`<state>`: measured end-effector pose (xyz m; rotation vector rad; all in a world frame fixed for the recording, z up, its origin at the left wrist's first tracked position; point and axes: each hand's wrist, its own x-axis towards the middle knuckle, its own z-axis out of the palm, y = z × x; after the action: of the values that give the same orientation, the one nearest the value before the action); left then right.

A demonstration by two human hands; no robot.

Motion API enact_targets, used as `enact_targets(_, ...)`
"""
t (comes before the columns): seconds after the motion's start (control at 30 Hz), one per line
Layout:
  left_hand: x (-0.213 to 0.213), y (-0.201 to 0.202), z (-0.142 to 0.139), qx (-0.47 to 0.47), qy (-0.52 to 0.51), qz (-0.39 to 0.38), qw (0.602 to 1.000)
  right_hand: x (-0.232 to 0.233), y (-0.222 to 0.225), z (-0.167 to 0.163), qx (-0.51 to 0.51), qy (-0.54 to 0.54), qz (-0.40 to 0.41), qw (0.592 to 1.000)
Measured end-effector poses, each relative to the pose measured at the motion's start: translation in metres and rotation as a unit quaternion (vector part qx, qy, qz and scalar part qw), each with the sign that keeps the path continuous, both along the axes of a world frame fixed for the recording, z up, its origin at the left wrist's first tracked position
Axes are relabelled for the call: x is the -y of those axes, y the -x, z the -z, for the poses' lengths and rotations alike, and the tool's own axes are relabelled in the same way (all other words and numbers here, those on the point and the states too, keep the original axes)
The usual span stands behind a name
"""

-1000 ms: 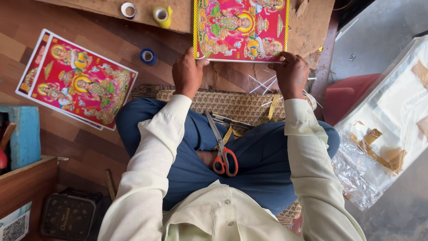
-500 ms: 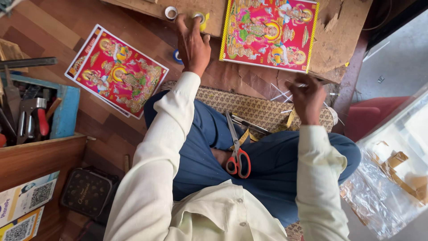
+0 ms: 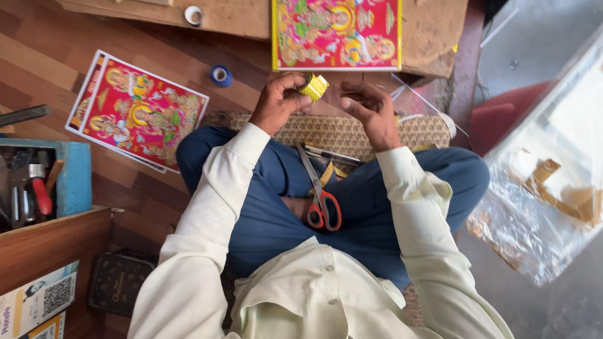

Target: The person assembles cardboard boxes by applying yellow patterned tape to the edges of printed cardboard sheets. They use scissors to cut the tape and a stapler to secure the tape to the cardboard, then stack the finished boxes.

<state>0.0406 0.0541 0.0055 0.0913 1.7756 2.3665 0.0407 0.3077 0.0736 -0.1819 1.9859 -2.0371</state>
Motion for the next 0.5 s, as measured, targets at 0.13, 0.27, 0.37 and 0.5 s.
enact_targets(0.13, -0.021, -0.017, -0.011, -0.063, -0.001, 0.058, 0.996, -0.001, -0.005, -0.003, 0.038, 0.033, -0.035, 0.998)
enact_targets(0.27, -0.029, -0.020, -0.013, -0.074, 0.054, 0.068, 0.993, 0.000, -0.005, 0.004, 0.037, 0.026, -0.038, 0.998)
enact_targets(0.37, -0.032, -0.022, -0.008, -0.045, 0.066, 0.069, 0.994, 0.003, -0.004, 0.019, 0.029, 0.036, -0.015, 0.999)
enact_targets(0.5, -0.036, -0.021, -0.007, -0.016, 0.093, 0.058, 0.994, 0.004, -0.003, 0.039, 0.035, 0.023, 0.036, 0.998)
